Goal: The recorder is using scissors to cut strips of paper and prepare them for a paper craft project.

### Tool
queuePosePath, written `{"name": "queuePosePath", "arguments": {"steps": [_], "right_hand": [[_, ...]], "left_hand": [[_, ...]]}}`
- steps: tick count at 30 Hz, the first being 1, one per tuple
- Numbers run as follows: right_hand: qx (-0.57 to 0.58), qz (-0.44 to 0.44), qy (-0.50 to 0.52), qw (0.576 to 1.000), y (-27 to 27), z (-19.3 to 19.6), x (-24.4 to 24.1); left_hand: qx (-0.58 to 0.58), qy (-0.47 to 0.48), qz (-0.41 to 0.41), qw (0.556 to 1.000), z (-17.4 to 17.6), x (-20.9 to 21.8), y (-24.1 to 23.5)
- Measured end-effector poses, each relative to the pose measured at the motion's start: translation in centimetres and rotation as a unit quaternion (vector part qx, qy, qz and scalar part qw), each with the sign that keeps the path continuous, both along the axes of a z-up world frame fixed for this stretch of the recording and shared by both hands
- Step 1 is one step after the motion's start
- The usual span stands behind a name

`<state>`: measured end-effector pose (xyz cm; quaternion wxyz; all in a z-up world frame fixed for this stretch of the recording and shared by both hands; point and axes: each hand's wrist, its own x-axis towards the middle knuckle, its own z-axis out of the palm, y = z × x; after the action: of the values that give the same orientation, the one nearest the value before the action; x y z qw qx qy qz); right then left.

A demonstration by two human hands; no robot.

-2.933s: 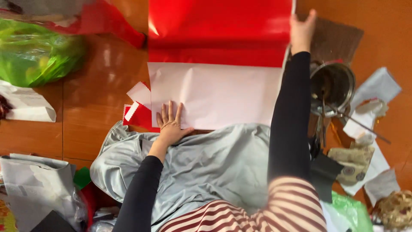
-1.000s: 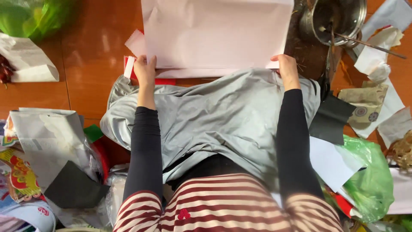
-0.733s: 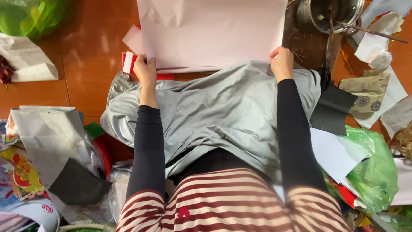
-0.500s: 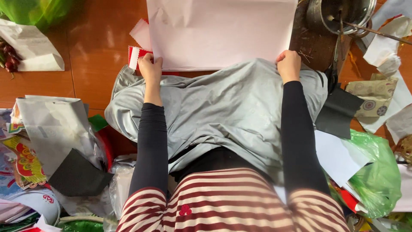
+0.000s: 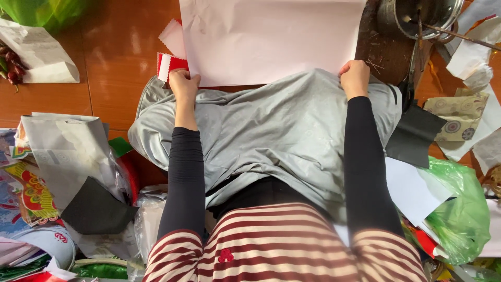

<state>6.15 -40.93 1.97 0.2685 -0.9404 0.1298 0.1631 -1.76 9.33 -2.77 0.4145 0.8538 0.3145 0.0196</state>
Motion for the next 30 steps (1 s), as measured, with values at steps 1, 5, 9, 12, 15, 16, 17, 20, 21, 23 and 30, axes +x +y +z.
{"name": "queuePosePath", "arguments": {"steps": [1, 5, 9, 12, 15, 16, 17, 20, 21, 23, 30], "right_hand": [[0.0, -0.001, 0.0, 1.0, 0.1, 0.2, 0.0], [0.009, -0.026, 0.018, 0.999, 0.4, 0.6, 0.0], [0.003, -0.016, 0.016, 1.0, -0.1, -0.3, 0.1], [0.006, -0.014, 0.007, 1.0, -0.3, -0.8, 0.1], [0.006, 0.013, -0.033, 0.999, -0.6, -1.4, -0.1], [0.006, 0.013, -0.035, 0.999, -0.8, -1.7, -0.3], [-0.029, 0.038, -0.033, 0.998, -1.0, -2.1, -0.3], [-0.111, 0.056, -0.021, 0.992, -1.0, -2.4, 0.1], [-0.157, 0.047, -0.006, 0.986, -0.9, -2.5, 0.3], [-0.176, 0.07, -0.058, 0.98, 1.6, 0.9, 1.1], [0.163, 0.198, -0.338, 0.905, 17.9, -1.7, 8.3]], "left_hand": [[0.0, 0.0, -0.001, 1.0, -0.4, -0.1, 0.1], [0.009, -0.019, -0.015, 1.0, -2.2, -0.4, 0.6], [-0.003, -0.014, -0.014, 1.0, -3.1, -0.6, 0.6], [-0.001, -0.02, -0.015, 1.0, -3.4, -0.7, 0.5], [0.018, -0.022, -0.024, 0.999, -3.7, -0.5, 0.7], [0.018, -0.024, -0.023, 0.999, -4.1, -0.8, 0.8], [0.04, -0.033, -0.035, 0.998, -4.6, -1.0, 1.0], [0.071, -0.027, -0.049, 0.996, -4.1, -1.2, 0.8], [0.081, -0.009, -0.054, 0.995, -3.7, -1.2, 0.7], [0.135, -0.03, -0.071, 0.988, 1.2, 0.2, -1.7], [0.183, -0.136, -0.299, 0.926, 4.4, 10.7, -10.3]]}}
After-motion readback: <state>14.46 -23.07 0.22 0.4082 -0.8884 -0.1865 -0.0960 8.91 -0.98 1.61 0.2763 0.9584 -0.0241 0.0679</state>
